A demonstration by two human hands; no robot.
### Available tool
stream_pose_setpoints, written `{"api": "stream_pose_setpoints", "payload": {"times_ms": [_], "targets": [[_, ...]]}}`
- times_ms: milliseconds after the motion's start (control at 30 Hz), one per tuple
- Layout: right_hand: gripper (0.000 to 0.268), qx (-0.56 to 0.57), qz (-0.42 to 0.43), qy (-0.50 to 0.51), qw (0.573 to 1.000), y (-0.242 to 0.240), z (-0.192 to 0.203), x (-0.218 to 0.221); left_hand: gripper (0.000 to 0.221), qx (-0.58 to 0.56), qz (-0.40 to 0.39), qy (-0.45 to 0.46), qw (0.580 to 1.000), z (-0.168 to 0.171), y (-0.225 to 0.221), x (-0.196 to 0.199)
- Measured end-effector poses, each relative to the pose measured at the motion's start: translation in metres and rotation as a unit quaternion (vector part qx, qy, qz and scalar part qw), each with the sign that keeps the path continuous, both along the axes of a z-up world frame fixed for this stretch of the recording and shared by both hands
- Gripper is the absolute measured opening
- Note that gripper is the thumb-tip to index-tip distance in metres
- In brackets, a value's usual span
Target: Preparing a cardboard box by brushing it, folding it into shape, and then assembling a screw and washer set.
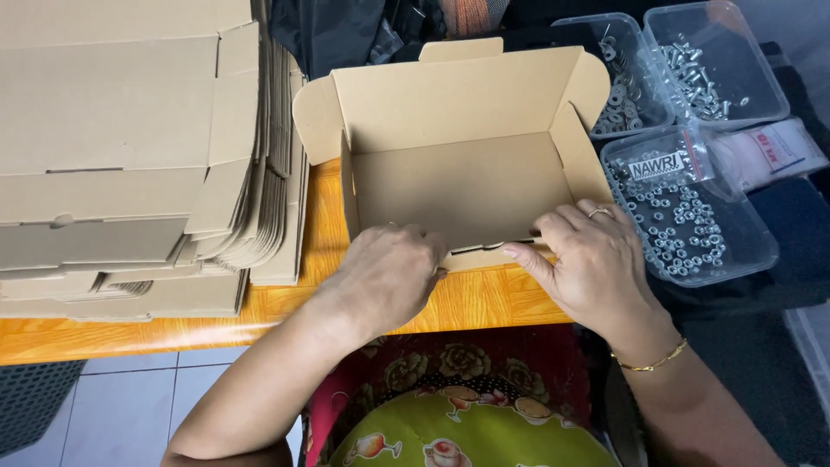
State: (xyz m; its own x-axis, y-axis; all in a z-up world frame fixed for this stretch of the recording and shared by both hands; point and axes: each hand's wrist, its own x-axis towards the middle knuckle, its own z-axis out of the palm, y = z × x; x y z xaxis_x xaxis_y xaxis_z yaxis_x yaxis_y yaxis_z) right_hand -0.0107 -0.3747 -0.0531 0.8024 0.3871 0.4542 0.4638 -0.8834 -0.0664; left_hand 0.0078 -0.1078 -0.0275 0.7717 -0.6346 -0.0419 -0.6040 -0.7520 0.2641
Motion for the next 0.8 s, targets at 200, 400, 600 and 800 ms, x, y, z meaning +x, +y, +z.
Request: {"api": "stream_pose_setpoints", "payload": {"times_ms": [200, 400, 600, 800], "targets": [[0.039, 0.064, 0.017, 0.271, 0.96, 0.011, 0.058, 0.0, 0.019, 0.018, -0.026, 0.062, 0.998, 0.015, -0.003, 0.003], [0.05, -0.068, 0.094, 0.363, 0.924, 0.026, 0.062, 0.04, 0.028, 0.07, -0.026, 0.147, 0.986, 0.023, -0.006, 0.01], [0.04, -0.175, 0.008, 0.417, 0.892, 0.055, 0.052, 0.082, 0.032, 0.02, -0.037, 0.156, 0.987, 0.024, -0.002, 0.014], [0.041, -0.244, 0.003, 0.417, 0.875, 0.06, 0.05, 0.084, 0.065, 0.042, -0.067, 0.18, 0.98, 0.045, -0.009, 0.024]]}}
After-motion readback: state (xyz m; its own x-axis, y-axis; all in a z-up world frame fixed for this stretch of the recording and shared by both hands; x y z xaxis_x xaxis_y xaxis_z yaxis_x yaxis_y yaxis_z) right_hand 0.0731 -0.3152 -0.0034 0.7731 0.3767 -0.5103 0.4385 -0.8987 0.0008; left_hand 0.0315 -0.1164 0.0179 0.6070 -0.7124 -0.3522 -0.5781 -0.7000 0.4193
